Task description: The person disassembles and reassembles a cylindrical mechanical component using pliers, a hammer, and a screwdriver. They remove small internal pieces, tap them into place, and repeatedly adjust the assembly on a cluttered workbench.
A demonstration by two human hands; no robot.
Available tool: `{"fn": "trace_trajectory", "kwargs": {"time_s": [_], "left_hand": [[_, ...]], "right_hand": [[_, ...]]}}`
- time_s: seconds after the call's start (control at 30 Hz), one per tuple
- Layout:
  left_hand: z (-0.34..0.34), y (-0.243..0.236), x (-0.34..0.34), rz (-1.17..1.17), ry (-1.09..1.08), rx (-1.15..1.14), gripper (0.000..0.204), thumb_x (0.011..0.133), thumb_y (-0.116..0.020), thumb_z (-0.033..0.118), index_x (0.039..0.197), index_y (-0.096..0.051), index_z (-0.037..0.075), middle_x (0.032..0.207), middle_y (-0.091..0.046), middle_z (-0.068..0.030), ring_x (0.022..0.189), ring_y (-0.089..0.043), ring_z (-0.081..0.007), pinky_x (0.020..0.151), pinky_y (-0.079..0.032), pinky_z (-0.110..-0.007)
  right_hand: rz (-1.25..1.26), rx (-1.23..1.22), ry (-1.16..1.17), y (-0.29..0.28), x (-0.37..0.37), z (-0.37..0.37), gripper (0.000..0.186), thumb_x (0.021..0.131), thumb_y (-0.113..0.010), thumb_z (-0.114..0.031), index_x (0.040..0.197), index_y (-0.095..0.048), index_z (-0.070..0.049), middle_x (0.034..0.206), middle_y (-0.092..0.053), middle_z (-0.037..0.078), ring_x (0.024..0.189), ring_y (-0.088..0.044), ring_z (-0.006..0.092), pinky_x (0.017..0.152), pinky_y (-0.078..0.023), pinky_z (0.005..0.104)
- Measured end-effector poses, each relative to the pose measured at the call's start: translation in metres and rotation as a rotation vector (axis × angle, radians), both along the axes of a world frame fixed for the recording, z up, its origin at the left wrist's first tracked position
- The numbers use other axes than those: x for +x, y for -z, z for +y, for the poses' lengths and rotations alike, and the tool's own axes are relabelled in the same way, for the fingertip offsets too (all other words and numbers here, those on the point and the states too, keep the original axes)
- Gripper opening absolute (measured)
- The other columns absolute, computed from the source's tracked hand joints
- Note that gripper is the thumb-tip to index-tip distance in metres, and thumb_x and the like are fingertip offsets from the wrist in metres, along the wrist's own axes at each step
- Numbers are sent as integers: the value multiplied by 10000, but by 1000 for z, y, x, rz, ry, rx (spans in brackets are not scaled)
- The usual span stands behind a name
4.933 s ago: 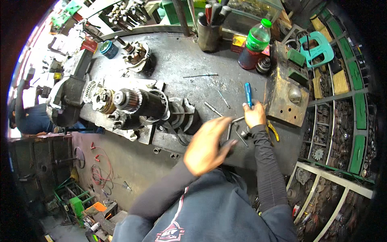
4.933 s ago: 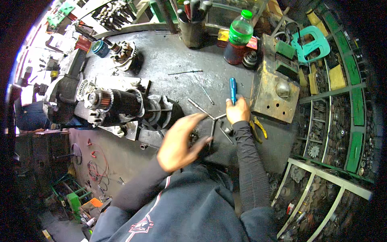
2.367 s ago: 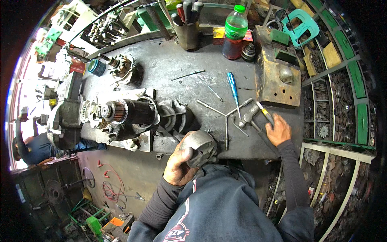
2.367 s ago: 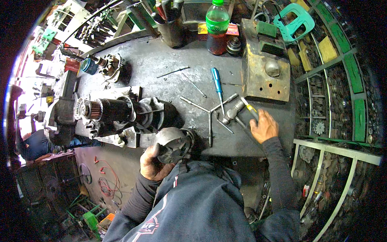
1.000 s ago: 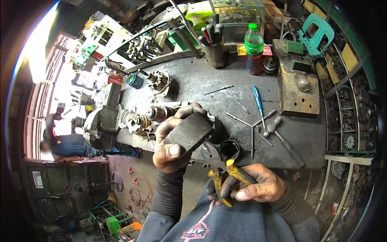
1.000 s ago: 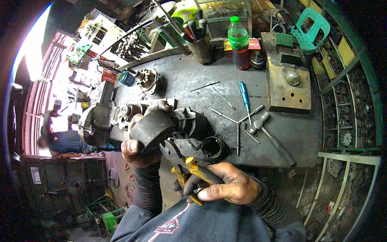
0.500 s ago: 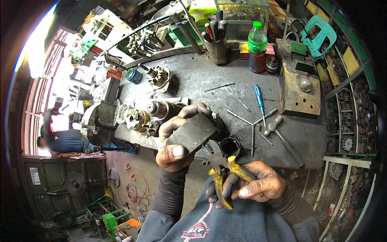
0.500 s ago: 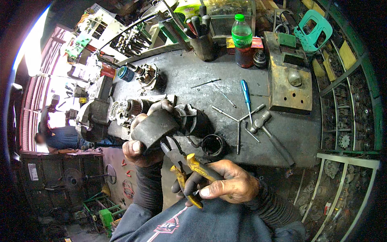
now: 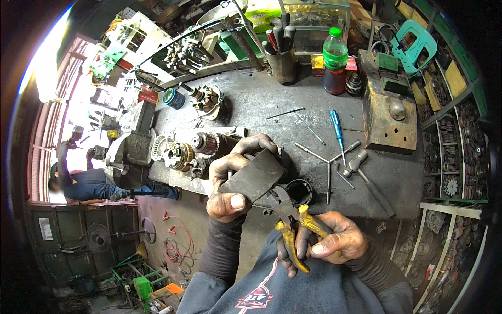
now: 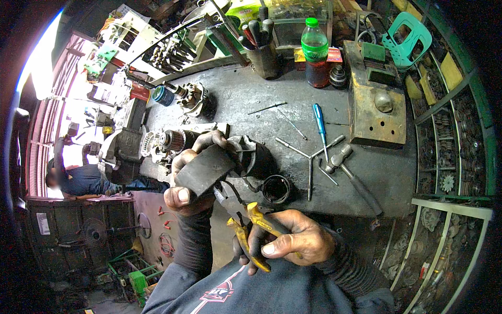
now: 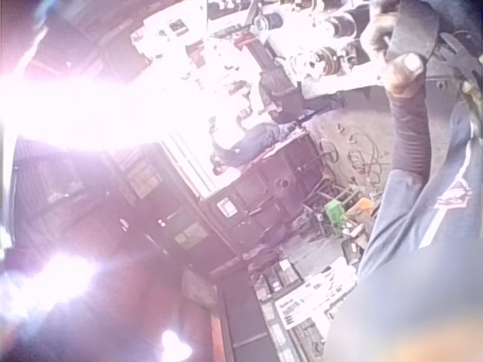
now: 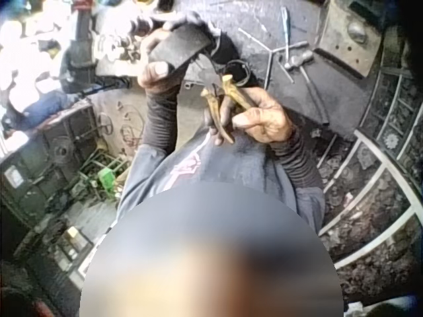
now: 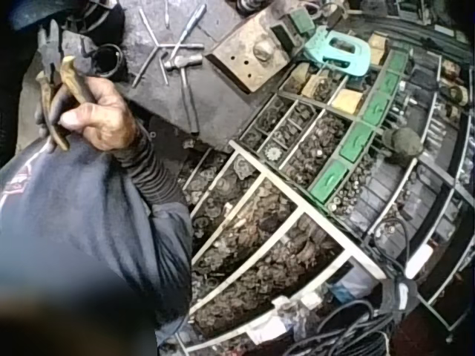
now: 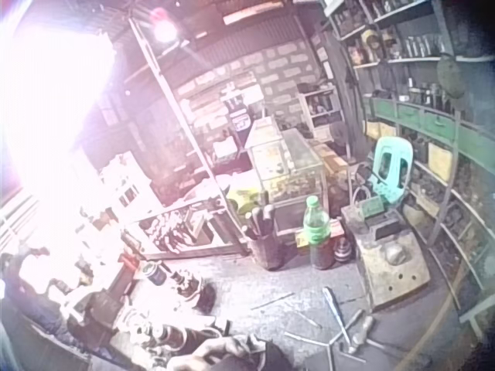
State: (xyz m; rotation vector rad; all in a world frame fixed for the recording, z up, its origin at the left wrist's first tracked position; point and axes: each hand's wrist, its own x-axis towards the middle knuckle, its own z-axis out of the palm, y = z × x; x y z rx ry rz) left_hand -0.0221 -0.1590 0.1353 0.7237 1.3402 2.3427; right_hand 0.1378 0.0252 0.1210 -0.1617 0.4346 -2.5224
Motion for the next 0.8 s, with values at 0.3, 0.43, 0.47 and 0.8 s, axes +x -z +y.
{"fn": "trace_trajectory", "kwargs": {"time_s": [0.3,0.43,0.47,0.8], "left_hand": [[-2,10,-9,60,26,-11,524,549,-795,379,908,-719,5,1259,-589,-319,1143,-590,-393,1014,-474,-479],[-1,15,-12,19,48,21,540,574,-810,359,962,-727,-8,1270,-580,-314,1149,-593,-395,1012,-482,-475],[1,16,-8,-7,28,47,550,578,-810,336,991,-728,-18,1275,-575,-315,1164,-588,-399,1016,-486,-479],[10,15,-4,-81,-23,58,568,559,-789,329,994,-728,-31,1275,-582,-312,1159,-585,-395,1007,-494,-460]], "right_hand": [[-66,-2,46,6,1,-4,305,817,-662,-133,1044,-615,65,1053,-632,214,874,-658,272,737,-549,384],[-145,45,75,9,-2,-7,248,786,-649,-112,984,-585,22,1034,-615,208,815,-610,236,633,-513,353],[-115,23,91,8,-2,-7,255,786,-650,-112,993,-590,25,1045,-613,212,839,-618,244,646,-527,362],[-32,107,16,1,-5,1,426,800,-651,-145,1141,-628,110,1320,-578,304,1167,-649,367,1044,-512,476]]}}
